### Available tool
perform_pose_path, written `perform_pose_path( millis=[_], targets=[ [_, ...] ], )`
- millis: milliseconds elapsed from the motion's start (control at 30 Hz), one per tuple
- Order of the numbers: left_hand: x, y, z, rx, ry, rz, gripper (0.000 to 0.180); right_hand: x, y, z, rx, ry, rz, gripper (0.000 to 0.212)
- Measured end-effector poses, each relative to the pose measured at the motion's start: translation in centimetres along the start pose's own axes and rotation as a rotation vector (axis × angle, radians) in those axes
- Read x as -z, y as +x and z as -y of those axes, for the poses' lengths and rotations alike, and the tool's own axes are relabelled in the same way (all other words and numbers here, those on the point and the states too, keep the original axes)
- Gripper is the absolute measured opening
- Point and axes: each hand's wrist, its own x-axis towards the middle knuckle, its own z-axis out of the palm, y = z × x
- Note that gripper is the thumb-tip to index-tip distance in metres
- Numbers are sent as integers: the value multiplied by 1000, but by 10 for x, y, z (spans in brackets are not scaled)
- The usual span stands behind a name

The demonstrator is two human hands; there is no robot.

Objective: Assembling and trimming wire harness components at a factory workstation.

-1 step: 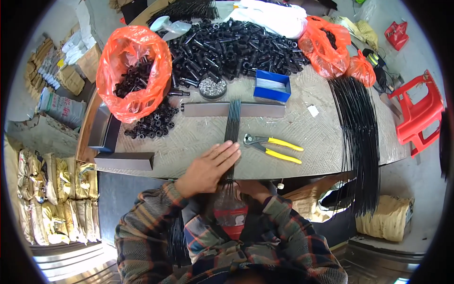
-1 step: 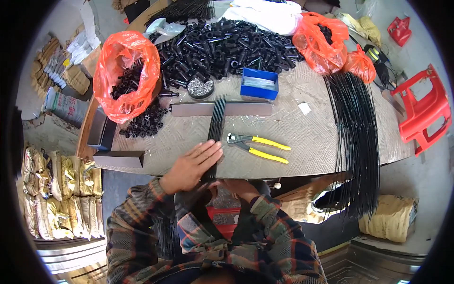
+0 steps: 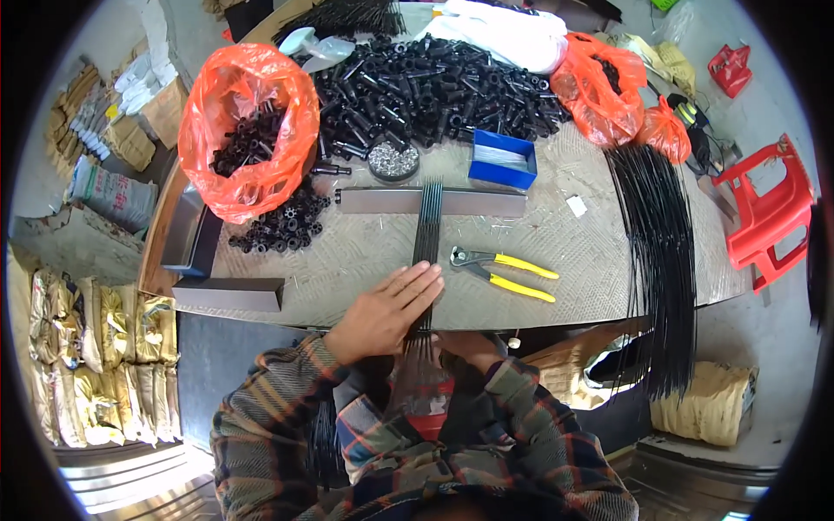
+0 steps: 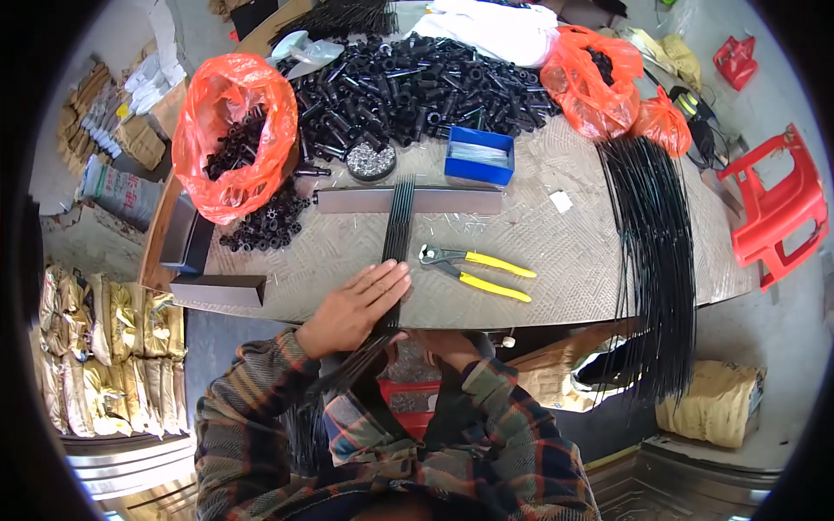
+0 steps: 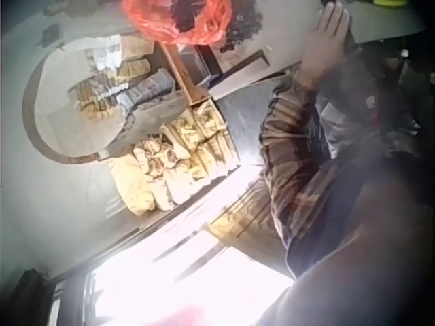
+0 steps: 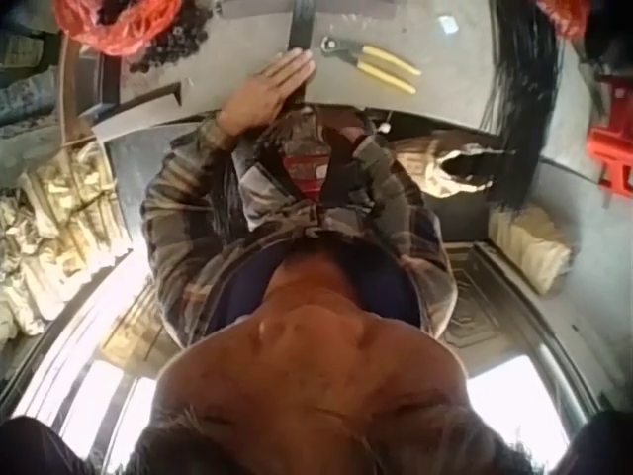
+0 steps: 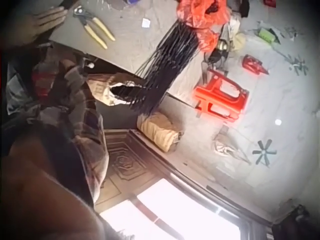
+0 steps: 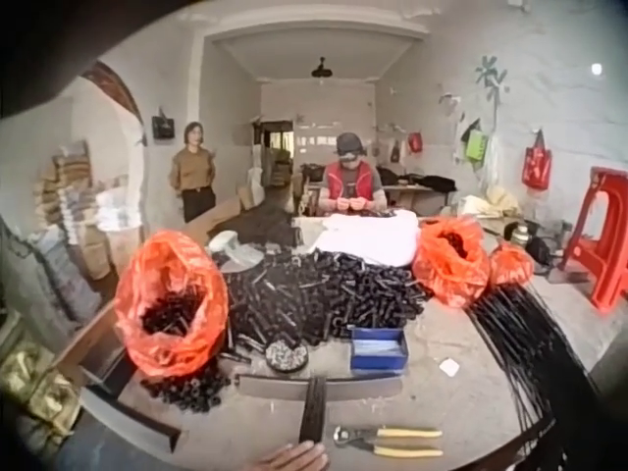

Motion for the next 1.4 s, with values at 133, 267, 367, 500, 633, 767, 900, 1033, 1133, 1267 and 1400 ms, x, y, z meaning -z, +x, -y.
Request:
perform_pose_path(
  millis=[133, 267, 367, 500, 633, 767, 900, 1033, 1133, 1267, 1400],
  targets=[
    [-12, -11, 3, 8, -1, -62, 73, 80, 16, 42, -118, -109, 634, 25],
    [-7, -9, 1, 14, 54, -63, 75, 184, 38, 92, -162, 425, 527, 17],
    [-3, -9, -1, 74, 290, -16, 73, 219, 87, 81, -225, 396, 42, 20],
    [8, -7, 4, 66, -130, -6, 70, 228, 171, -13, -259, 270, -147, 14],
    [-2, -7, 6, 46, -78, 9, 65, 212, 214, -107, -176, -82, -118, 10],
    [5, -3, 0, 51, 139, 63, 64, 205, 222, -143, -194, -358, 112, 9],
    [4, -3, 1, 34, 192, 57, 70, 210, 224, -139, -159, -393, 173, 5],
    [9, -1, 3, 113, -65, 127, 104, 214, 215, -129, -72, -378, -35, 6],
    [9, 1, 3, 118, -102, 141, 83, 209, 219, -132, -158, -386, 73, 4],
    [2, 2, 1, 129, 45, 143, 78, 214, 218, -135, -200, -411, 166, 3],
    [6, 5, -2, 146, 102, 146, 72, 218, 209, -121, -126, -425, -69, 2]
  ],
)
